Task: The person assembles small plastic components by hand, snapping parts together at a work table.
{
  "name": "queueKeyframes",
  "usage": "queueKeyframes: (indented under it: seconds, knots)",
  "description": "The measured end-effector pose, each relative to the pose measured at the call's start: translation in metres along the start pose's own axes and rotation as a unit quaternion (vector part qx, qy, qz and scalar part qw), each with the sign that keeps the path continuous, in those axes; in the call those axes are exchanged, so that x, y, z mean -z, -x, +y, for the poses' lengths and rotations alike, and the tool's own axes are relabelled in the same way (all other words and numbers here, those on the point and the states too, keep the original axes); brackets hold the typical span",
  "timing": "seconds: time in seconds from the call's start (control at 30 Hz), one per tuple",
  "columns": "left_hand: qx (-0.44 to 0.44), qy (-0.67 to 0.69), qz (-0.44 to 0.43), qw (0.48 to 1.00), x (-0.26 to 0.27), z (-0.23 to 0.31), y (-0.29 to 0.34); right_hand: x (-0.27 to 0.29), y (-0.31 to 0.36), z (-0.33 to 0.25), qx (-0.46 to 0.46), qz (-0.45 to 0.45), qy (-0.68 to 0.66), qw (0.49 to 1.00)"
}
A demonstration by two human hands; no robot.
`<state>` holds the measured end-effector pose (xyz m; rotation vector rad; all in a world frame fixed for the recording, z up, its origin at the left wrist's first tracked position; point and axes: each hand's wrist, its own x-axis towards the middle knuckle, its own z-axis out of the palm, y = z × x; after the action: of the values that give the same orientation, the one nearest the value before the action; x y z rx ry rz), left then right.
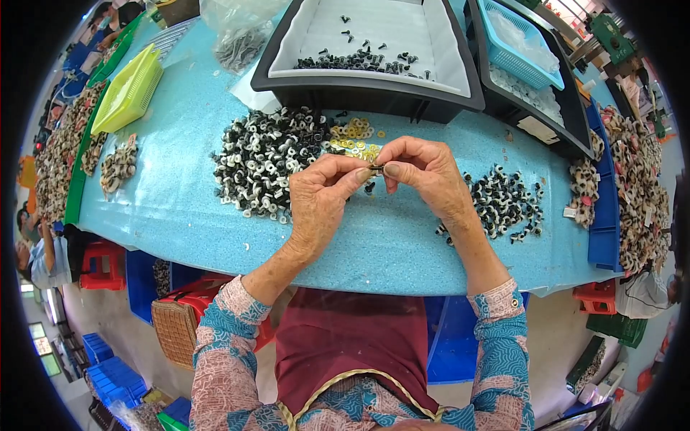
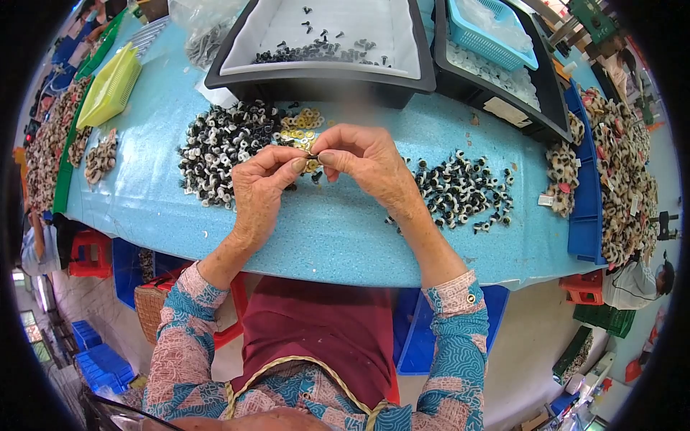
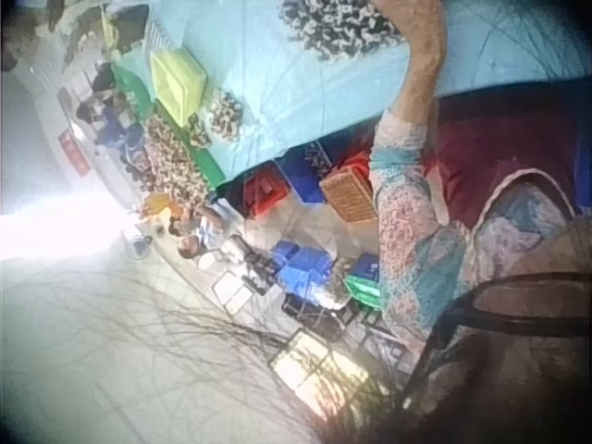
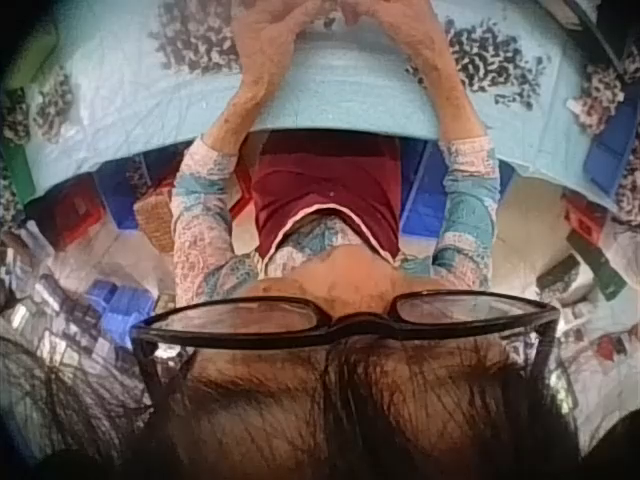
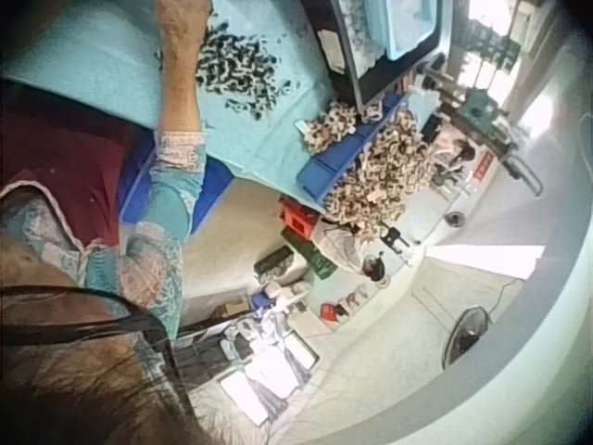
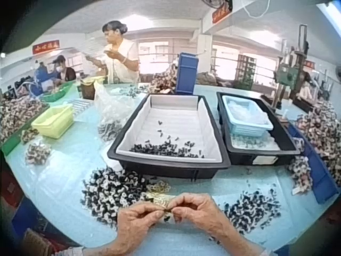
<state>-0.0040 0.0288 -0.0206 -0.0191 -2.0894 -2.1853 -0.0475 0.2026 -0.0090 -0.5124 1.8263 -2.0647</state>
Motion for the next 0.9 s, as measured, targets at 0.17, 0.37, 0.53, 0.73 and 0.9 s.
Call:
queueKeyframes:
  seconds: [0.17, 0.37, 0.53, 0.73, 0.9]
  knots:
    - [0.012, -0.017, 0.0, 1.0, 0.004, 0.0, 0.0, -0.001, 0.0, -0.002, 0.015, 0.0, 0.024, 1.0]
    - [0.026, 0.056, -0.045, 0.997, 0.006, 0.004, -0.001, -0.002, 0.001, -0.003, 0.025, -0.034, 0.006, 0.999]
    - [0.052, 0.051, -0.098, 0.993, 0.011, 0.007, -0.003, -0.002, 0.004, -0.01, 0.009, -0.075, -0.015, 0.997]
    - [0.045, 0.003, -0.096, 0.994, 0.009, 0.007, -0.006, 0.005, 0.003, -0.01, 0.009, -0.08, -0.013, 0.997]
    - [-0.021, 0.046, 0.045, 0.998, 0.014, 0.02, -0.002, 0.012, -0.003, -0.007, 0.119, 0.022, 0.005, 0.993]
